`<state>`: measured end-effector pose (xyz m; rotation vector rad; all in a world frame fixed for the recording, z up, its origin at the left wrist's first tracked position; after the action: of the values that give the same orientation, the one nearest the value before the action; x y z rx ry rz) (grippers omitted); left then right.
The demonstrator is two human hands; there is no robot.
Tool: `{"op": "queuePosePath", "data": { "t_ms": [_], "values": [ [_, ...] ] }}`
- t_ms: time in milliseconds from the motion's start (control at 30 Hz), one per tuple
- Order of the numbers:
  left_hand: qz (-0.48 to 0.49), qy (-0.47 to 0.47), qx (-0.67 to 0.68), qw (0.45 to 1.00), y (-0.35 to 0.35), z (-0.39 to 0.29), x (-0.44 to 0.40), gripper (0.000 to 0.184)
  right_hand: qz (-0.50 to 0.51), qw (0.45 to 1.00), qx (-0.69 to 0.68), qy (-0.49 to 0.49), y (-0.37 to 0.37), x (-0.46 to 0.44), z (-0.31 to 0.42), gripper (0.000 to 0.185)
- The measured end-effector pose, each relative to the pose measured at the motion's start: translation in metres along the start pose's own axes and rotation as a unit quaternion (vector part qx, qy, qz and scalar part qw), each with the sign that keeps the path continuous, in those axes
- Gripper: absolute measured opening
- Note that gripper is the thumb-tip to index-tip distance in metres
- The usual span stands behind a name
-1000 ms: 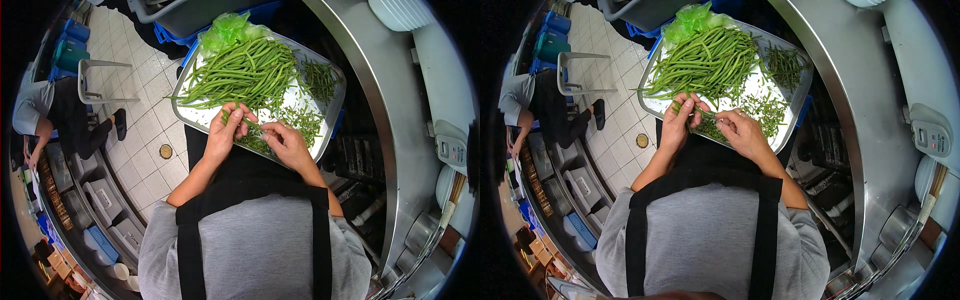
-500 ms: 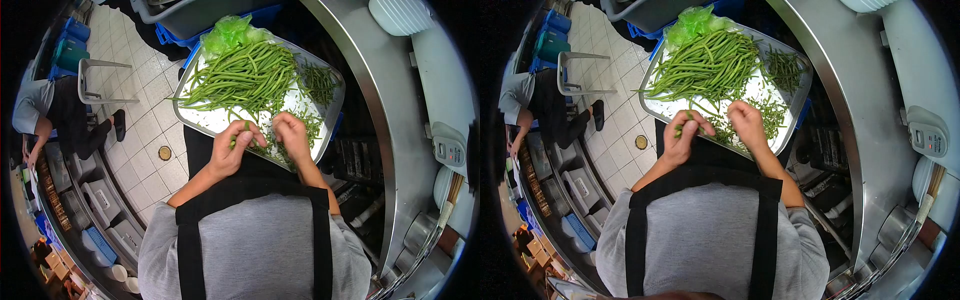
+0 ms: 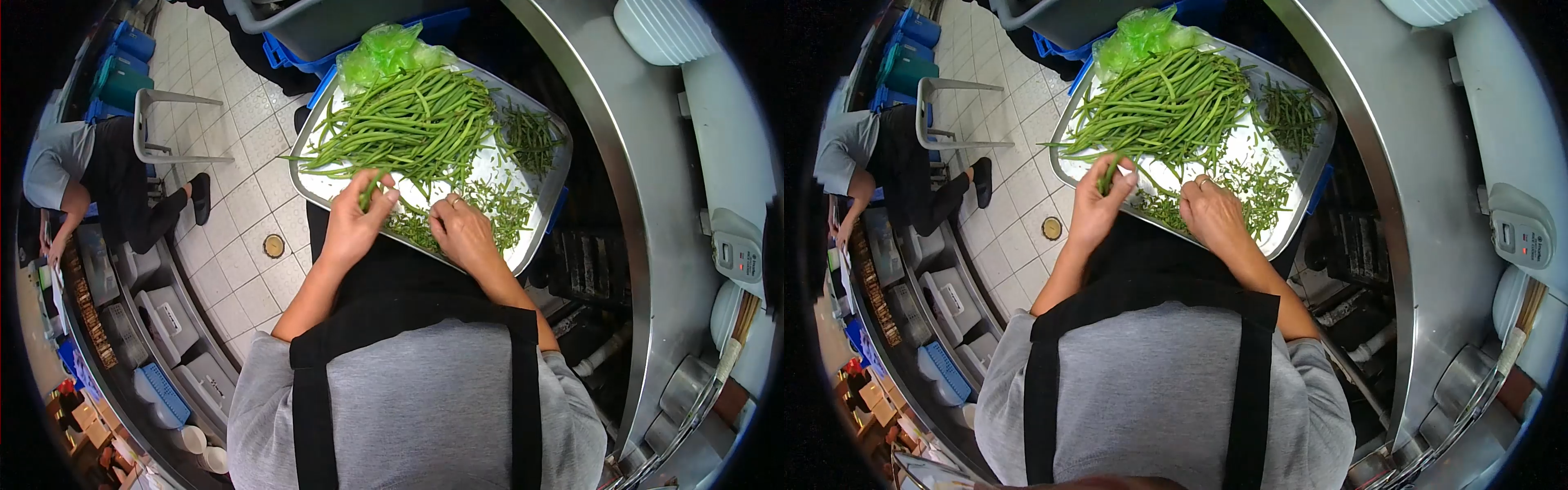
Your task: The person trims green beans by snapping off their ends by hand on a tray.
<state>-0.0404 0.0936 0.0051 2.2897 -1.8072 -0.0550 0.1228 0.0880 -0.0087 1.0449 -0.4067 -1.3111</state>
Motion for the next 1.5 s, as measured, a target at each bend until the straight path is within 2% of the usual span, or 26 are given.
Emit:
{"op": "queuePosePath", "data": {
  "t_ms": [100,167,267,433,500,533,600,667,700,733,867,967,1033,1133,1267,1367,1433,1500],
  "values": [
    [0.084,-0.128,-0.107,0.982,-0.025,-0.009,0.01,0.015,-0.014,0.999,-0.037,0.013,0.023,-0.003,0.013,0.008],
    [0.114,-0.246,-0.212,0.939,-0.041,-0.024,0.022,0.019,-0.036,0.998,-0.053,0.025,0.041,-0.005,0.02,0.008],
    [0.154,-0.224,-0.247,0.93,-0.054,-0.021,0.025,0.023,-0.065,0.996,-0.051,0.044,0.056,-0.006,0.024,0.009],
    [0.168,-0.226,-0.211,0.936,-0.06,-0.025,0.03,0.012,-0.102,0.992,-0.071,0.019,0.06,-0.004,0.012,0.006],
    [0.193,-0.225,-0.145,0.944,-0.064,-0.027,0.036,0.011,-0.136,0.974,-0.157,-0.089,0.067,-0.006,-0.014,0.006],
    [0.183,-0.183,-0.133,0.957,-0.061,-0.024,0.033,0.012,-0.151,0.958,-0.199,-0.143,0.07,-0.006,-0.027,0.006],
    [0.165,-0.098,-0.107,0.976,-0.055,-0.017,0.026,0.014,-0.158,0.956,-0.199,-0.149,0.077,-0.011,-0.03,0.012],
    [0.142,0.025,0.013,0.99,-0.047,0.004,0.02,0.021,-0.141,0.953,-0.214,-0.163,0.072,-0.011,-0.029,0.015],
    [0.135,0.069,0.058,0.987,-0.045,0.007,0.017,0.021,-0.087,0.964,-0.206,-0.147,0.064,-0.009,-0.022,0.019],
    [0.127,0.111,0.103,0.98,-0.042,0.011,0.014,0.022,-0.066,0.972,-0.209,-0.09,0.059,-0.008,-0.01,0.016],
    [0.108,0.128,0.109,0.98,-0.036,0.013,0.012,0.023,0.021,0.971,-0.223,-0.082,0.033,0.005,0.005,0.014],
    [0.086,0.085,0.112,0.986,-0.034,0.01,0.009,0.023,0.027,0.972,-0.207,-0.106,0.031,0.005,-0.002,0.014],
    [0.074,0.106,0.133,0.983,-0.031,0.012,0.009,0.023,0.042,0.973,-0.18,-0.14,0.032,0.003,-0.009,0.016],
    [0.061,0.121,0.154,0.979,-0.03,0.018,0.012,0.023,0.071,0.953,-0.219,-0.196,0.029,0.006,-0.019,0.017],
    [0.044,0.113,0.18,0.976,-0.027,0.014,0.006,0.023,0.072,0.885,-0.374,-0.268,0.016,0.018,-0.033,0.015],
    [0.059,0.099,0.186,0.976,-0.026,0.006,0.007,0.02,0.061,0.898,-0.349,-0.262,0.019,0.014,-0.037,0.015],
    [0.038,-0.02,0.133,0.99,-0.02,-0.017,0.01,0.02,0.045,0.889,-0.356,-0.286,0.017,0.014,-0.041,0.015],
    [0.038,-0.049,0.135,0.989,-0.018,-0.026,0.014,0.02,0.025,0.867,-0.384,-0.315,0.015,0.012,-0.046,0.015]
  ]
}}
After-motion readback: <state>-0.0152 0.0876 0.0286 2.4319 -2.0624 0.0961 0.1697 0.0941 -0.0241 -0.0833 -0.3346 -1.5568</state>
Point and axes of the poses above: each hand's wrist, its own x-axis away from the middle knuckle, its own y-axis out of the back of the hand, z = x × y, the point moved 10 cm from there along -x, towards the middle knuckle, and after that the axes turned 14 degrees about -z, right-handed, at the moved point
